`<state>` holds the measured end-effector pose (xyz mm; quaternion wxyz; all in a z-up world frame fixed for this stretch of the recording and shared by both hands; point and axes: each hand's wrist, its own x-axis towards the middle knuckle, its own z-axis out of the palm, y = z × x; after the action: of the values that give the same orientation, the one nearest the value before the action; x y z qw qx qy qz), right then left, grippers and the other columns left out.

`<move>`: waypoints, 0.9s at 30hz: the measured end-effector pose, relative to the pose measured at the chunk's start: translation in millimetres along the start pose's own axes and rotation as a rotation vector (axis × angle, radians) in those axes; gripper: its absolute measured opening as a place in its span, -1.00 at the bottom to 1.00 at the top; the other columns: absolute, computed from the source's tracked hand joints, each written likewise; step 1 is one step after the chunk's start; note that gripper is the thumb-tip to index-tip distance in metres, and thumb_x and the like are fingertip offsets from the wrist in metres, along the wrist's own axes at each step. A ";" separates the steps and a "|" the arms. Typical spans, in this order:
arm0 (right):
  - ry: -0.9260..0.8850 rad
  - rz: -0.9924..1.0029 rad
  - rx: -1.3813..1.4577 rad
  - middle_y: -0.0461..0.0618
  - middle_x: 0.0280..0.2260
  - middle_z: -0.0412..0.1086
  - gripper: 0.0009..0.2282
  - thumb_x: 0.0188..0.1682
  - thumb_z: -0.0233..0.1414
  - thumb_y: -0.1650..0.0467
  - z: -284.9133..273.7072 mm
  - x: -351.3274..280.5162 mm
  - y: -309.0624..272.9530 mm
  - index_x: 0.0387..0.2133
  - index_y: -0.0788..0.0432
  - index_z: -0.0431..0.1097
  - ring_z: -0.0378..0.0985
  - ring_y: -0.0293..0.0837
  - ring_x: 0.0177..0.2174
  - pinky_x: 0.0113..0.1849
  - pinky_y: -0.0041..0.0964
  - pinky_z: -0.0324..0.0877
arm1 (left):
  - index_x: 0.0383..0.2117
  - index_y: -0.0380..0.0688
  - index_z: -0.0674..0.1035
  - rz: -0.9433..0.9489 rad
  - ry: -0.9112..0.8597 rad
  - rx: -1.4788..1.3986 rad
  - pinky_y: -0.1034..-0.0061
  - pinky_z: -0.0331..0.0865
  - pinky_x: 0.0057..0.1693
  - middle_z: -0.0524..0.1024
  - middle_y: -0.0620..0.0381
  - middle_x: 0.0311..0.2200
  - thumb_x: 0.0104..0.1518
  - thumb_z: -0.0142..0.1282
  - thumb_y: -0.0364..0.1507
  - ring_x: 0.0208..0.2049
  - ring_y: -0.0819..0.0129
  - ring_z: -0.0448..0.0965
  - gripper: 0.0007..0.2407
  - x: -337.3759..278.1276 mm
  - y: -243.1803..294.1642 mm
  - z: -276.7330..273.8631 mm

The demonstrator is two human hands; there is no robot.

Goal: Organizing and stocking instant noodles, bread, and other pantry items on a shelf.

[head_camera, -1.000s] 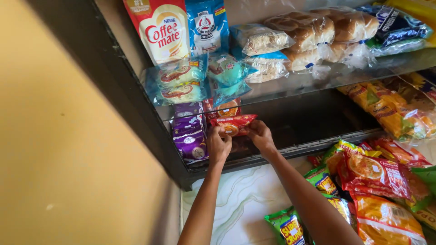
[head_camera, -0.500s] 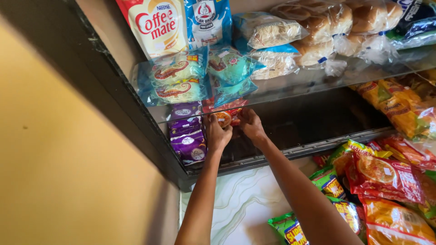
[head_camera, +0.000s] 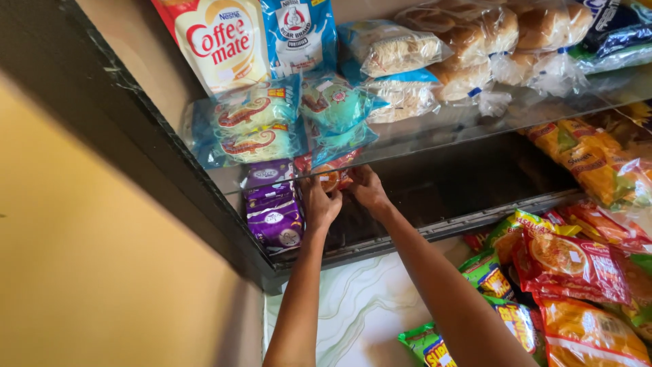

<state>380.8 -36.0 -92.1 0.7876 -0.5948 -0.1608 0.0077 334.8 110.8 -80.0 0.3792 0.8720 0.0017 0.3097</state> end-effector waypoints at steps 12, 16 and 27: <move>0.061 0.069 -0.086 0.16 0.03 0.44 -0.38 -0.03 0.06 0.65 -20.5 -23.4 -12.6 0.33 0.33 -0.02 0.50 -0.10 -0.08 -0.08 -0.23 0.44 | 0.27 -0.37 0.26 -0.087 0.019 0.059 0.03 0.12 0.36 0.15 -0.56 0.21 -0.05 0.16 -0.49 0.27 -0.43 0.15 -0.35 -14.5 34.2 -3.3; 0.061 0.025 -0.074 0.10 0.23 0.24 -0.23 -0.09 0.02 0.67 -42.8 -29.2 20.2 0.43 0.20 -0.18 0.39 -0.13 0.09 0.04 -0.28 0.37 | 0.30 -0.41 0.20 -0.037 0.062 0.062 0.08 0.02 0.41 -0.04 -0.62 0.31 -0.08 0.16 -0.52 0.36 -0.48 -0.01 -0.31 -21.8 45.1 -13.6; 0.040 0.078 -0.067 0.08 0.44 -0.15 -0.28 -0.04 -0.04 0.66 -20.7 -142.6 -39.2 0.42 0.17 -0.16 0.14 0.00 0.32 0.21 -0.24 0.19 | 0.31 -0.35 0.23 0.117 -0.101 -0.056 0.14 -0.09 0.47 -0.23 -0.52 0.42 -0.05 0.16 -0.62 0.46 -0.38 -0.18 -0.33 -125.5 70.2 -51.2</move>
<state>244.1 -95.8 -95.1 0.7694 -0.6267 -0.1217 0.0213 189.3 64.8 -74.4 0.3844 0.8740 -0.0771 0.2870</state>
